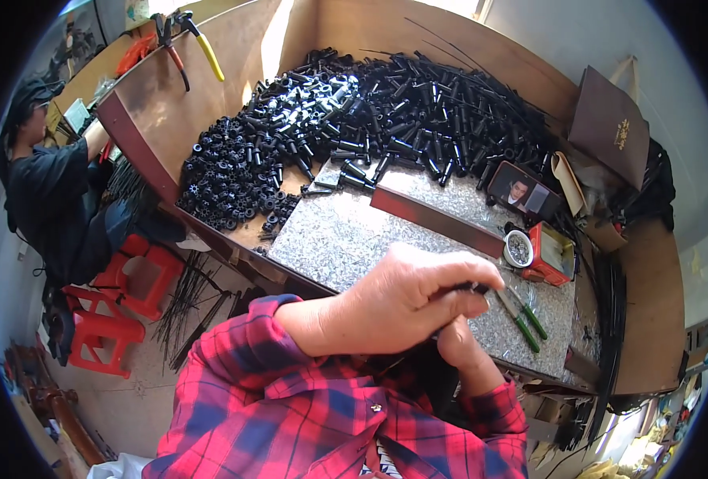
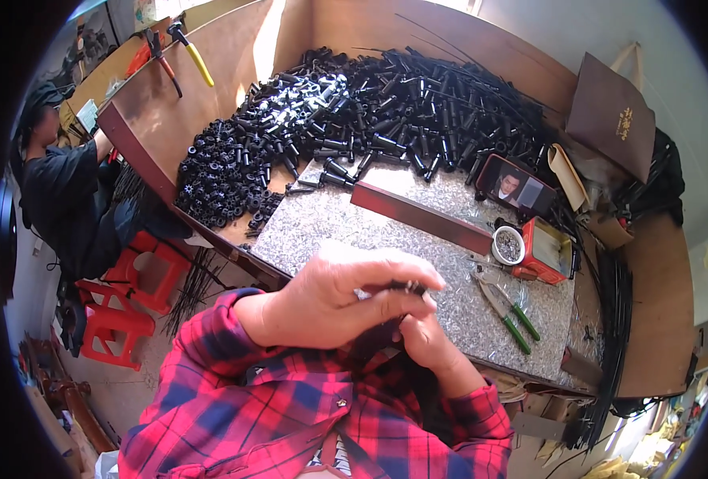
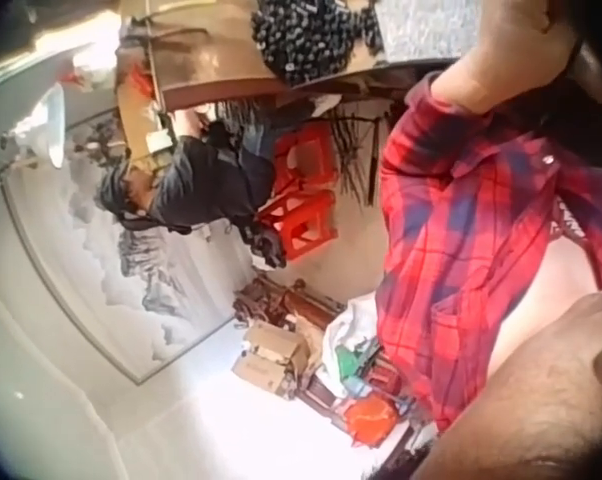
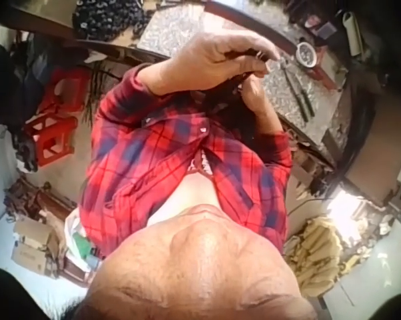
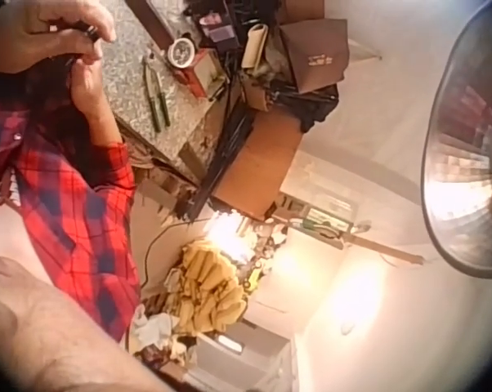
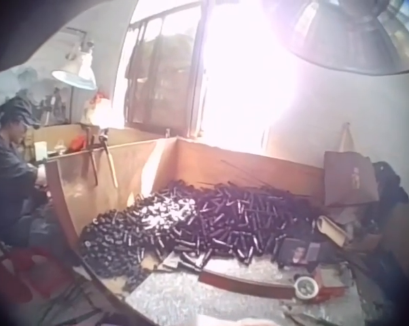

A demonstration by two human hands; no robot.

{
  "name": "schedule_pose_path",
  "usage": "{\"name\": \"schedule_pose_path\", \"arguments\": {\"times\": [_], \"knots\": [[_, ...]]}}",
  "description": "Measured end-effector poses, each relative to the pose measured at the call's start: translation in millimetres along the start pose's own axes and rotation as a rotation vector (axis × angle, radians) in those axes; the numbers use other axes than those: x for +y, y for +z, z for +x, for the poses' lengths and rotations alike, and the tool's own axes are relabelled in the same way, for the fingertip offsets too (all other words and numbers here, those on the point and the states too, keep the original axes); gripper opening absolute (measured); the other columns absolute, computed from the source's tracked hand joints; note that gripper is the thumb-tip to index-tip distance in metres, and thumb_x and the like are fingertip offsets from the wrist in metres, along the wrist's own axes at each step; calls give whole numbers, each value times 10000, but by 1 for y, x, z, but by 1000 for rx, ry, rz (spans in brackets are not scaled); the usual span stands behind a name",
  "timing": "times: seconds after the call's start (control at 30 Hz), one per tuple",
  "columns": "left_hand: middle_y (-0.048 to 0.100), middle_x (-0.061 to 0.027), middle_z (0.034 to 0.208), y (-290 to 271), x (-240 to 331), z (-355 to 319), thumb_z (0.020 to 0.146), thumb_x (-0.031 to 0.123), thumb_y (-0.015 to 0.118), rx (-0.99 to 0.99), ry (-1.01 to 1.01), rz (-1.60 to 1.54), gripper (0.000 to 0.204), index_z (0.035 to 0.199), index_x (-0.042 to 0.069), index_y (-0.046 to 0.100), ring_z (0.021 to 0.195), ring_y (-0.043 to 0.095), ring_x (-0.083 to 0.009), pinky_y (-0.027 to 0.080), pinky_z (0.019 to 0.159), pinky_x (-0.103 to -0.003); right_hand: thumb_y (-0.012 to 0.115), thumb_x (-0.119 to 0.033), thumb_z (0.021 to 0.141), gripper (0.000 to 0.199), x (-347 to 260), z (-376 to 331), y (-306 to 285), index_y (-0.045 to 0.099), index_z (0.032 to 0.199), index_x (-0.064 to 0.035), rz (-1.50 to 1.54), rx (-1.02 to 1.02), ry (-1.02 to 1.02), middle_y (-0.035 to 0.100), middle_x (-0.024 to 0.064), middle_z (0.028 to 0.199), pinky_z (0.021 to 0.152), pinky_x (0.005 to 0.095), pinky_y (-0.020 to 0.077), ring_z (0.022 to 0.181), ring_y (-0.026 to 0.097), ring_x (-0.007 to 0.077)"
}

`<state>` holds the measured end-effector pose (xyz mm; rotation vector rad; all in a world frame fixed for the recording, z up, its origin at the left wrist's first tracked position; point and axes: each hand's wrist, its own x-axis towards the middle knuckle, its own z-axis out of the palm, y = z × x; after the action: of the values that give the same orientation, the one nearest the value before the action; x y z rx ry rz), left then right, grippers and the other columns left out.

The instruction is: Assembling plastic components onto bundles of cables at a manufacturing workbench.

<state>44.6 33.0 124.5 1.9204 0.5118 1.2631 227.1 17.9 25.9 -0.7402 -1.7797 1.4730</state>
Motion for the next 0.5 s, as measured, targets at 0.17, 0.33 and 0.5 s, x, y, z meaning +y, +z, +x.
{"name": "schedule_pose_path", "arguments": {"times": [0.17, 0.33, 0.5], "knots": [[670, -149, 1039, 7, 14, -22, 850, 145, 672, 4, -26, -132, 587, 1335, -39, 396, 920, 671, -195, 511, 802, -285, 526, -186, 924, 198, 68, 9, -5, 585, 1058, -53, -21, -228, 131, 588, 65, 1064, 791, 346, 468, 993, 555, 157], [653, -154, 1034, -44, -51, -38, 915, 224, 587, 316, -66, 157, 519, 1319, -19, 369, 917, 641, -202, 502, 824, -327, 610, -169, 898, 185, 42, 19, 27, 615, 837, 6, 26, 477, 203, 675, 56, 721, 609, 259, 499, 652, 618, 97], [642, -121, 927, -164, -148, -65, 809, 27, 590, 286, -203, 1257, 132, 930, 9, 640, 882, 604, -275, 492, 774, -359, 601, -168, 918, 160, 36, 15, 27, 581, 874, -15, 48, 442, 180, 657, 60, 762, 625, 249, 524, 688, 638, 117]]}}
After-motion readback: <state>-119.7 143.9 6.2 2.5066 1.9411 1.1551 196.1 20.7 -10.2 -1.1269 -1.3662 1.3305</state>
